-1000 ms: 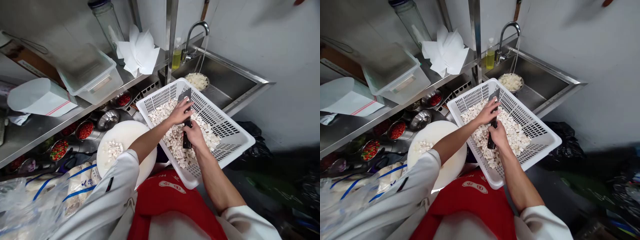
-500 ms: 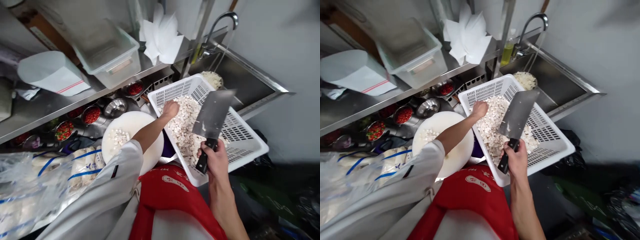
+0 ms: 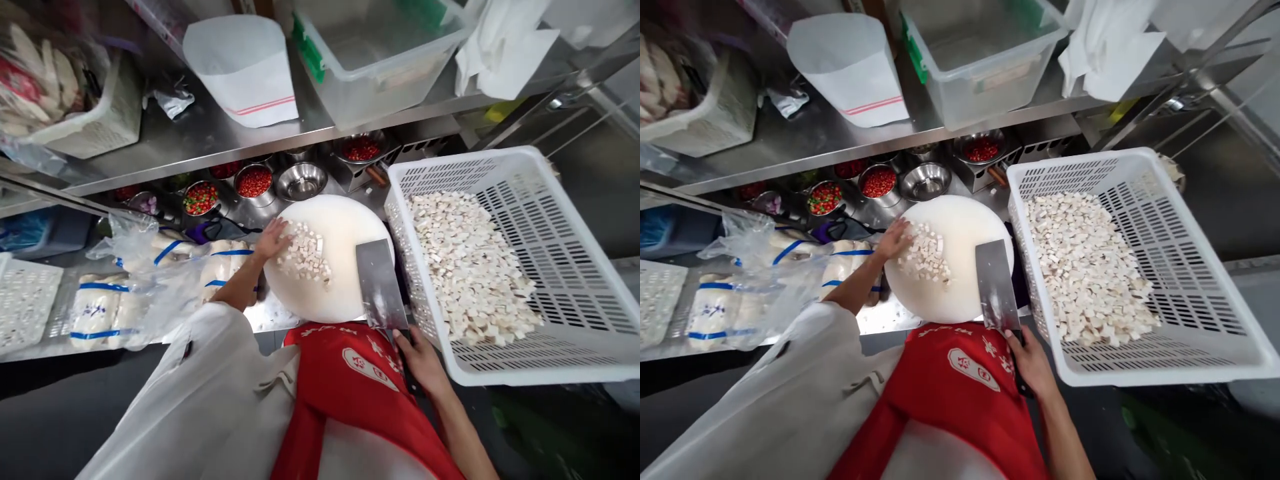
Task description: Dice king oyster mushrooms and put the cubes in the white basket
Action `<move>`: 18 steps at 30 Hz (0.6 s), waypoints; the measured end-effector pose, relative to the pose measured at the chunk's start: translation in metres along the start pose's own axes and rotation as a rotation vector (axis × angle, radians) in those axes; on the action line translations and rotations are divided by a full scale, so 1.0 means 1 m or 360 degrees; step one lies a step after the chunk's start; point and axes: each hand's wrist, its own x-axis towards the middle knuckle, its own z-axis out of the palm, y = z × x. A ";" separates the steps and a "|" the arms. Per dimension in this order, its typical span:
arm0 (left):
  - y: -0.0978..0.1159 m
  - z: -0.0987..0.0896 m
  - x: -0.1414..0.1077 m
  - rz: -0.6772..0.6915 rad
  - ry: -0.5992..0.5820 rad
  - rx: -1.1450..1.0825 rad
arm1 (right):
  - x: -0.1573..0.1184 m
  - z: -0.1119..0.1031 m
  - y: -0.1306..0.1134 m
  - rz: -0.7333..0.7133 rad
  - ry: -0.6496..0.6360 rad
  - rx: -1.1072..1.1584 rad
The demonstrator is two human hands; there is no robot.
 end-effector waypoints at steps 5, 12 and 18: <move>0.009 0.039 -0.037 0.0110 -0.0073 0.0043 | 0.014 0.040 0.014 0.0077 0.0072 0.0067; 0.058 0.084 -0.066 0.0096 0.0064 0.0073 | 0.035 0.120 -0.006 -0.0020 -0.0026 0.0094; 0.082 0.102 -0.061 -0.0053 0.0313 -0.0166 | 0.050 0.162 -0.015 -0.0057 -0.0136 0.0218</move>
